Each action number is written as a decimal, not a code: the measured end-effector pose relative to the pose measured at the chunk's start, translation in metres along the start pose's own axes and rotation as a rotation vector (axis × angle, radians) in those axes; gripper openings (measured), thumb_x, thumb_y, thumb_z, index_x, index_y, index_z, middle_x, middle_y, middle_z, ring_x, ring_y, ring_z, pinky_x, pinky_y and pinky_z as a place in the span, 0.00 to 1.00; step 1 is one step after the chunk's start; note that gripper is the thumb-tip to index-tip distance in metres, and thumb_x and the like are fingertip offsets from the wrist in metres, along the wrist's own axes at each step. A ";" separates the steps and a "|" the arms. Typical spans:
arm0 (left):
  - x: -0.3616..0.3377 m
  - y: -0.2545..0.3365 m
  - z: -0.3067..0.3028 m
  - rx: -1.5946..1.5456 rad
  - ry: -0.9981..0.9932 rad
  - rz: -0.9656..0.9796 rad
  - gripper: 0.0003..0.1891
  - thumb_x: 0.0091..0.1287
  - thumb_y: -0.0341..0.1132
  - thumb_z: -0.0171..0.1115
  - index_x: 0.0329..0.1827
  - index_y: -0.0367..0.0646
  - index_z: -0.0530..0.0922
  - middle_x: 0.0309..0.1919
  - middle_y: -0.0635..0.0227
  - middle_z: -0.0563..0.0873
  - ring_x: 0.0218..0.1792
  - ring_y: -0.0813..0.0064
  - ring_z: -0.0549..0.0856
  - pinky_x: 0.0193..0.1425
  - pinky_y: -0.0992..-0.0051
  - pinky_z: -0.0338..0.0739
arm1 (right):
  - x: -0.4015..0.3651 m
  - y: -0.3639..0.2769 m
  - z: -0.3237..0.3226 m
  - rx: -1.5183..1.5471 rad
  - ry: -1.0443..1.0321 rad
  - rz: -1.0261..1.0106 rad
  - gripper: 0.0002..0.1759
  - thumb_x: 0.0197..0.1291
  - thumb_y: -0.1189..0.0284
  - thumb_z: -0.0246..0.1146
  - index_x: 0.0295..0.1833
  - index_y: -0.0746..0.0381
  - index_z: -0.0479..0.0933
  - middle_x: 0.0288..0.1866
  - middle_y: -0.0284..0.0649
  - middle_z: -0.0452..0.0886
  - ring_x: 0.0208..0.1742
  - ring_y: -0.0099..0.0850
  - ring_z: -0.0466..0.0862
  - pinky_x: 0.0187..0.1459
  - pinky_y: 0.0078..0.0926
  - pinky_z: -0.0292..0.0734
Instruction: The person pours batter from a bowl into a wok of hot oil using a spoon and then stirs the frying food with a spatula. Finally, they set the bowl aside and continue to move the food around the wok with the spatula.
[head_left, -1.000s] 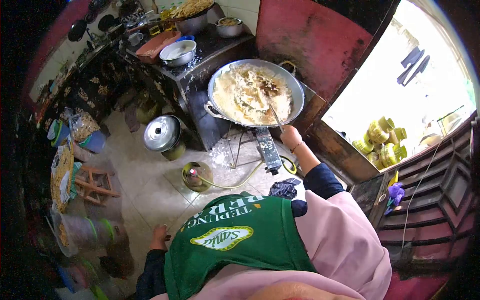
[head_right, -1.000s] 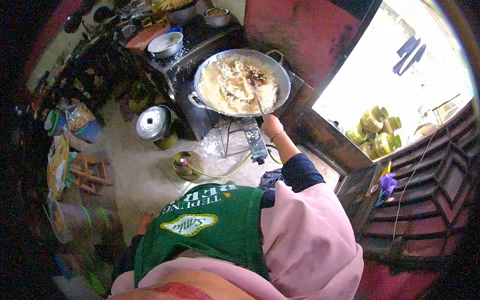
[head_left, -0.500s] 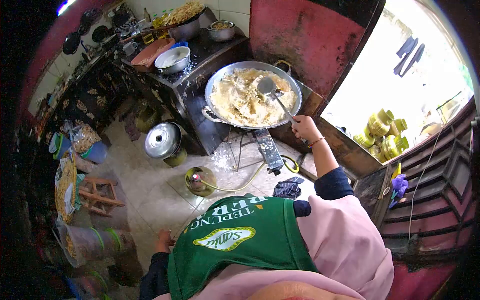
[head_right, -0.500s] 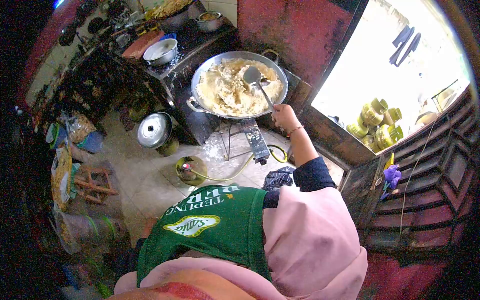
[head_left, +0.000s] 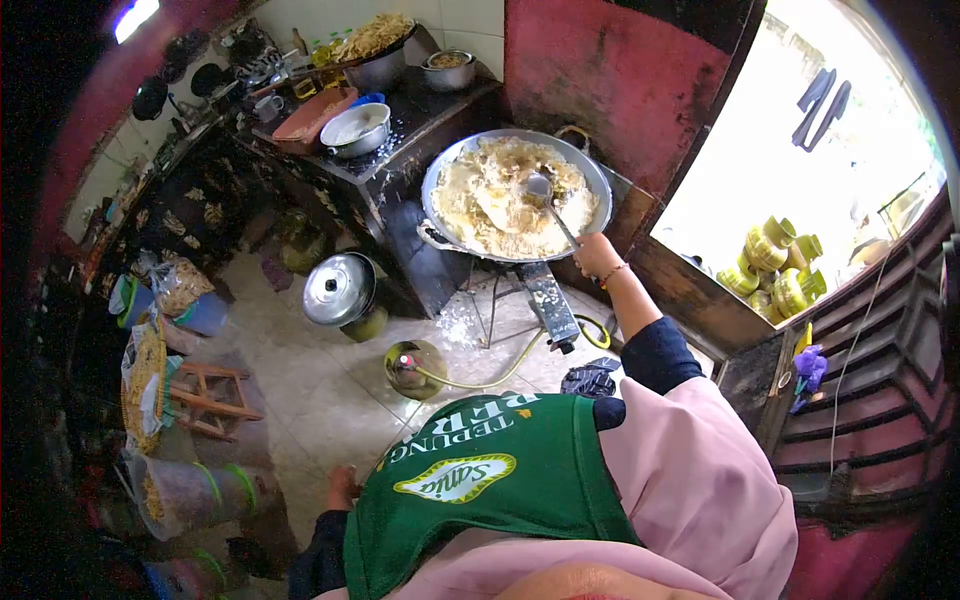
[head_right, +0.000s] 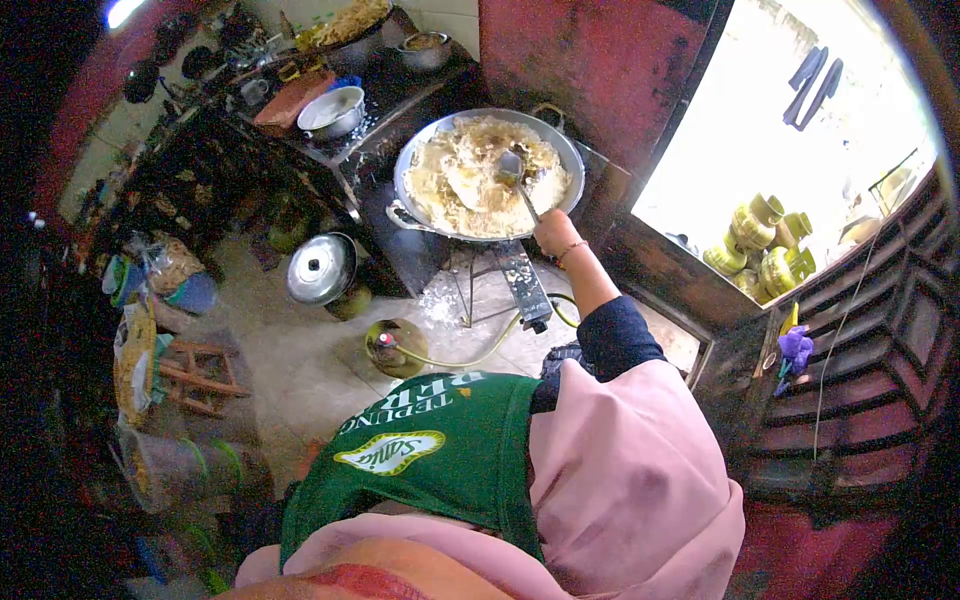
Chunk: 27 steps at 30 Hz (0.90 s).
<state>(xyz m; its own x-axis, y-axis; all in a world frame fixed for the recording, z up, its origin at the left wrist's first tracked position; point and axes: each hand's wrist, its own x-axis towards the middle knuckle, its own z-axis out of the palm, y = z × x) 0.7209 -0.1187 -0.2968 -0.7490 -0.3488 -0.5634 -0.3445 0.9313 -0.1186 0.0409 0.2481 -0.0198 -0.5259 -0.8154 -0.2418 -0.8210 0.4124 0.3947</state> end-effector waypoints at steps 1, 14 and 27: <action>0.002 0.000 0.003 0.053 -0.081 -0.017 0.20 0.53 0.44 0.60 0.47 0.46 0.76 0.37 0.53 0.80 0.38 0.59 0.81 0.43 0.59 0.74 | 0.008 -0.003 0.005 0.028 -0.024 0.039 0.07 0.45 0.64 0.63 0.29 0.53 0.79 0.31 0.25 0.80 0.39 0.23 0.79 0.35 0.27 0.74; -0.028 0.014 0.017 -1.084 0.006 -0.658 0.21 0.51 0.38 0.64 0.48 0.42 0.73 0.35 0.50 0.77 0.34 0.58 0.81 0.30 0.62 0.75 | -0.013 -0.037 -0.018 1.893 0.238 0.486 0.11 0.47 0.77 0.58 0.39 0.66 0.77 0.19 0.35 0.75 0.17 0.25 0.74 0.19 0.22 0.69; -0.048 0.022 -0.029 -0.682 0.055 -0.114 0.23 0.48 0.39 0.66 0.46 0.39 0.73 0.33 0.54 0.80 0.36 0.61 0.81 0.49 0.62 0.74 | -0.031 -0.039 -0.057 0.976 0.566 0.434 0.18 0.44 0.77 0.54 0.44 0.71 0.74 0.29 0.58 0.78 0.31 0.50 0.79 0.35 0.39 0.74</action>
<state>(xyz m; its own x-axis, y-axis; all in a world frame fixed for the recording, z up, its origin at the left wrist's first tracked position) 0.7331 -0.0847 -0.2481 -0.7080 -0.4624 -0.5338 -0.6886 0.6201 0.3761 0.1022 0.2343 0.0233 -0.8283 -0.4946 0.2633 -0.5503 0.6299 -0.5480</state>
